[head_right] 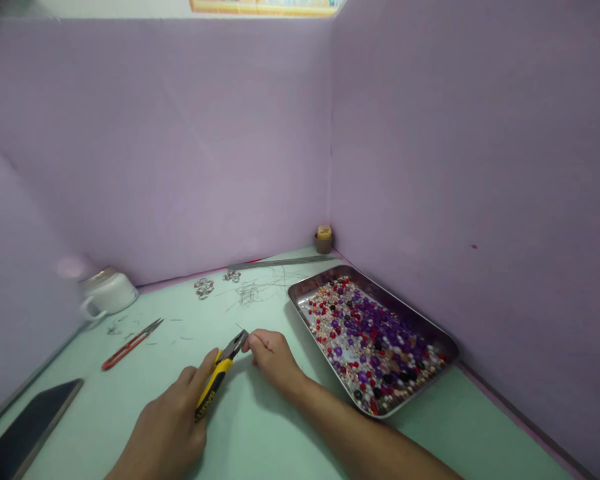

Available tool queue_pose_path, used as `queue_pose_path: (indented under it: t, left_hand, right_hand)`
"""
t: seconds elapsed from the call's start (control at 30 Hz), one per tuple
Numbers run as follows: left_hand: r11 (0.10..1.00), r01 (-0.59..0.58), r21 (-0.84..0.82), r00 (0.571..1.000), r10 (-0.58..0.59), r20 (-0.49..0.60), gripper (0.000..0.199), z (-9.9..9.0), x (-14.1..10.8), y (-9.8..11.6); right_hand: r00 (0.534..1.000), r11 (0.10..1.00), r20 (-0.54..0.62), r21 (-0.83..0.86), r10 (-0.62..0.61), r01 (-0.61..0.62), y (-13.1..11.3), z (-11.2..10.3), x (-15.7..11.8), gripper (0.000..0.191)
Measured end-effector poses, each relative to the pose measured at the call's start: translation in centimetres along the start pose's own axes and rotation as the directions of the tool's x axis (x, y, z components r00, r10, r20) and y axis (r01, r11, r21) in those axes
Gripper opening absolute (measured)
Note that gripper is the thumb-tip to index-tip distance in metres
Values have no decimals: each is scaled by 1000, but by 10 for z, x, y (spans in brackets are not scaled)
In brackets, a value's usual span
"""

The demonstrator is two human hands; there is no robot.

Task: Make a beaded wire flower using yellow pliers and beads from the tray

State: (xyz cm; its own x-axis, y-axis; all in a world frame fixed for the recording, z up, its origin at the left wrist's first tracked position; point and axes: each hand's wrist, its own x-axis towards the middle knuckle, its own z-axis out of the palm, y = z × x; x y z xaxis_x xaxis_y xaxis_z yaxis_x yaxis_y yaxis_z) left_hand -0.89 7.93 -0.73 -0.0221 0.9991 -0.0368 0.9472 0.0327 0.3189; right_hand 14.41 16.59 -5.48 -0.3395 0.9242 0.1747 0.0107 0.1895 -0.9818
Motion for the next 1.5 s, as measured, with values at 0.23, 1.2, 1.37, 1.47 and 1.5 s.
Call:
queue_pose_path:
  t: [0.23, 1.2, 1.37, 1.47, 1.5]
  left_hand:
    - [697, 142, -703, 944, 120, 309, 10, -8, 3, 3]
    - [903, -77, -422, 984, 138, 116, 53, -8, 3, -3]
    - [518, 333, -788, 876, 138, 461, 6, -7, 4, -7]
    - [202, 458, -866, 844, 205, 495, 13, -4, 2, -11]
    - [122, 491, -862, 837, 207, 506, 16, -3, 2, -11]
  right_hand:
    - [999, 999, -1, 19, -32, 32, -2, 0, 0, 29]
    - [1000, 998, 12, -64, -1, 2, 2, 1, 0, 32]
    - [999, 999, 22, -18, -36, 36, 0, 1, -1, 31]
    - [999, 999, 9, 18, -48, 48, -2, 2, -1, 29]
    - [999, 998, 6, 29, -50, 50, -2, 2, -1, 29]
